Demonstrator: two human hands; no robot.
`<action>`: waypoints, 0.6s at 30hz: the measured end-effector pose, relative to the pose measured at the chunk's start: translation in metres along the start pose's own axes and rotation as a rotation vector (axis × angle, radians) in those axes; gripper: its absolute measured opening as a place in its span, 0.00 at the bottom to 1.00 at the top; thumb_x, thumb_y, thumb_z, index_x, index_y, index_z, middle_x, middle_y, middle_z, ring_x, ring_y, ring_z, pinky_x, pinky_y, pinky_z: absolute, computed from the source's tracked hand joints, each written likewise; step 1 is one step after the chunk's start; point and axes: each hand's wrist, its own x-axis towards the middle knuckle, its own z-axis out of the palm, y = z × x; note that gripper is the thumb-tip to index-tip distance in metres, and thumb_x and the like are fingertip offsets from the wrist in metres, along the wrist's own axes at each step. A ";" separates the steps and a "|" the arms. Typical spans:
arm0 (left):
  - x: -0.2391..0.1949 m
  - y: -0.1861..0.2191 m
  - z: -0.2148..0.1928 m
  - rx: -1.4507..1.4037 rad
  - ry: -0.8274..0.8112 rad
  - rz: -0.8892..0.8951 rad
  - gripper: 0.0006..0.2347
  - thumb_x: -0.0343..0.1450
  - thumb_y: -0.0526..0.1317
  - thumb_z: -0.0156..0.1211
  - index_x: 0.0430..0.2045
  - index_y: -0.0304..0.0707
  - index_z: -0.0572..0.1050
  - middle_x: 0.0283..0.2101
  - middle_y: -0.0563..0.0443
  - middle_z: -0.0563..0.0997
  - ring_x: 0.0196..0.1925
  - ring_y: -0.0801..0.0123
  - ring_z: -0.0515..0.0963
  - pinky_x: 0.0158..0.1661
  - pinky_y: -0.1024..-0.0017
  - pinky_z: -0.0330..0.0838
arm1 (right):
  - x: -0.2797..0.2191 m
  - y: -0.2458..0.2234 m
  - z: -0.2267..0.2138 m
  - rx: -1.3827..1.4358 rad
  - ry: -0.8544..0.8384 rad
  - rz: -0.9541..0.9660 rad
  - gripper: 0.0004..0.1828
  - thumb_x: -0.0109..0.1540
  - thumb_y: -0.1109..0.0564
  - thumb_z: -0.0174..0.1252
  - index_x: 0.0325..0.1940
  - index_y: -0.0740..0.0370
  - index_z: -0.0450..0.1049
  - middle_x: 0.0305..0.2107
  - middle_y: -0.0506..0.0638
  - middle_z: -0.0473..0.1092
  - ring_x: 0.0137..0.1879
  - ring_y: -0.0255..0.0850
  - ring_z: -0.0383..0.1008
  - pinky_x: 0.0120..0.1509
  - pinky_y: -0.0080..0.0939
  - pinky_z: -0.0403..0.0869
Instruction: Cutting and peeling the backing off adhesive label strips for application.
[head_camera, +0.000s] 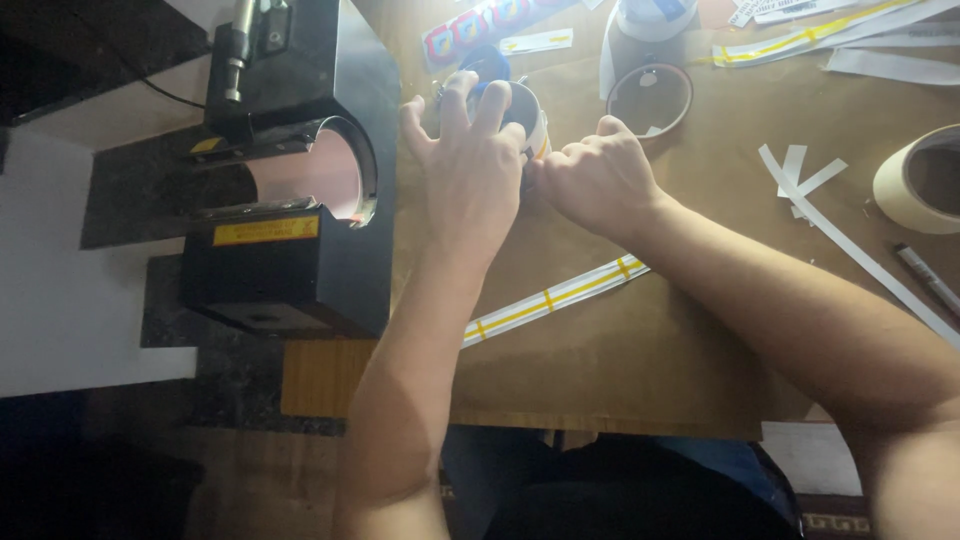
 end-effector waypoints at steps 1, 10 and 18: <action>0.000 0.000 -0.001 0.009 0.004 0.009 0.04 0.65 0.37 0.63 0.19 0.49 0.80 0.52 0.59 0.72 0.65 0.56 0.64 0.57 0.38 0.55 | -0.001 0.002 0.000 -0.058 -0.028 -0.003 0.17 0.50 0.60 0.53 0.14 0.37 0.58 0.09 0.35 0.60 0.15 0.35 0.61 0.36 0.39 0.60; -0.003 -0.001 -0.002 -0.018 -0.017 -0.058 0.04 0.63 0.42 0.69 0.24 0.45 0.82 0.53 0.59 0.75 0.66 0.56 0.65 0.58 0.38 0.54 | 0.001 0.008 -0.029 0.336 -0.160 0.331 0.12 0.62 0.53 0.56 0.24 0.46 0.68 0.21 0.40 0.71 0.25 0.44 0.70 0.43 0.45 0.67; -0.005 -0.003 0.005 -0.075 -0.037 -0.114 0.10 0.60 0.48 0.75 0.27 0.47 0.84 0.51 0.59 0.75 0.66 0.55 0.64 0.60 0.36 0.52 | 0.029 -0.013 -0.070 0.792 -0.519 0.795 0.16 0.62 0.45 0.53 0.21 0.49 0.72 0.20 0.50 0.55 0.35 0.35 0.45 0.37 0.40 0.62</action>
